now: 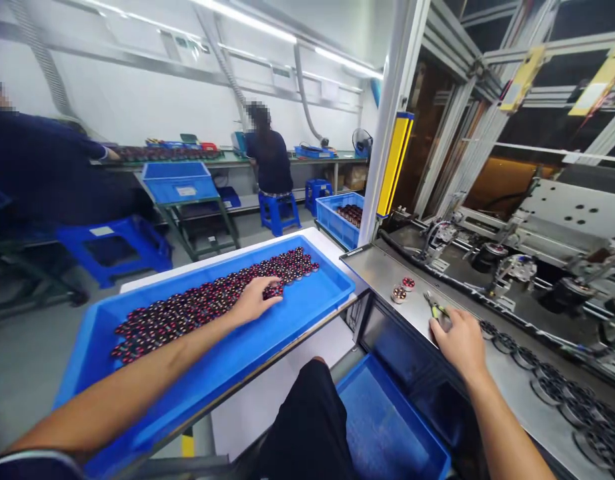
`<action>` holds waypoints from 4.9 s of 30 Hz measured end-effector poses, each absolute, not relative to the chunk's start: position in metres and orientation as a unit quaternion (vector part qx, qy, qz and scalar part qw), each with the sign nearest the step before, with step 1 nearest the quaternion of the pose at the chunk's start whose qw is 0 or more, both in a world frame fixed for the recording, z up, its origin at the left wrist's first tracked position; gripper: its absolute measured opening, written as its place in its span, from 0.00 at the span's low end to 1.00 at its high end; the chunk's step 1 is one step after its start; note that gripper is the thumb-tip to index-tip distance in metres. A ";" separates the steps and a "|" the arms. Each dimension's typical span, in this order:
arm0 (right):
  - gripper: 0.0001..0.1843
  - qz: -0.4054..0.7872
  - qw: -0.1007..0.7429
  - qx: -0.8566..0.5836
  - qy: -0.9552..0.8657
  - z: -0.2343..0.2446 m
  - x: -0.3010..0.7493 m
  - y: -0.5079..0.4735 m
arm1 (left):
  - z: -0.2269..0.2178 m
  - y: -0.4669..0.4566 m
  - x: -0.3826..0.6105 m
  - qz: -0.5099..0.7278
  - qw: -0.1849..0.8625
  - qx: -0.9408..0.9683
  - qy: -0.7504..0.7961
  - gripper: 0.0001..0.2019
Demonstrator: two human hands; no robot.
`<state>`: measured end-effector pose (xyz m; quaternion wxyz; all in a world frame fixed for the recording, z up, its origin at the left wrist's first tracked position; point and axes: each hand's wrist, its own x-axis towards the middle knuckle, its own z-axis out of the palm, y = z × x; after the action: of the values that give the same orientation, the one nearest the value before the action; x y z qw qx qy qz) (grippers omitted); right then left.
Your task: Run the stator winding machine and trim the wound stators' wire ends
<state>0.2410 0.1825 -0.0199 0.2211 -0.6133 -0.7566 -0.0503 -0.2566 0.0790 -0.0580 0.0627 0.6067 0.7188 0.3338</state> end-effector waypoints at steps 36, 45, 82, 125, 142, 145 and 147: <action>0.15 -0.057 0.240 -0.679 -0.691 0.007 0.218 0.140 | -0.012 0.226 -0.006 0.371 0.400 0.729 0.413 0.16; 0.13 -0.013 0.427 -0.537 -0.727 0.007 0.229 0.028 | 0.004 0.125 -0.038 0.570 0.393 0.589 0.417 0.29; 0.18 0.785 0.513 -0.200 -0.284 0.004 0.213 -0.064 | -0.002 -0.034 0.006 0.551 0.465 0.662 0.204 0.38; 0.21 0.682 0.467 -0.377 -0.419 0.011 0.206 -0.065 | -0.002 -0.029 0.035 0.503 0.658 0.532 0.177 0.35; 0.15 0.451 0.492 -0.415 -0.619 0.039 0.215 -0.067 | 0.005 -0.038 0.022 0.473 0.571 0.641 0.197 0.33; 0.12 0.452 0.542 -0.418 -0.572 0.029 0.206 -0.070 | 0.007 -0.037 0.022 0.473 0.636 0.577 0.197 0.28; 0.11 0.458 0.564 -0.421 -0.542 0.022 0.203 -0.072 | 0.008 -0.034 0.022 0.456 0.686 0.532 0.198 0.22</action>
<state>0.2032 -0.0724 0.0223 0.5642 -0.4214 -0.5422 0.4585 0.0220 -0.0343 0.0078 0.6857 0.5317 0.1983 0.4558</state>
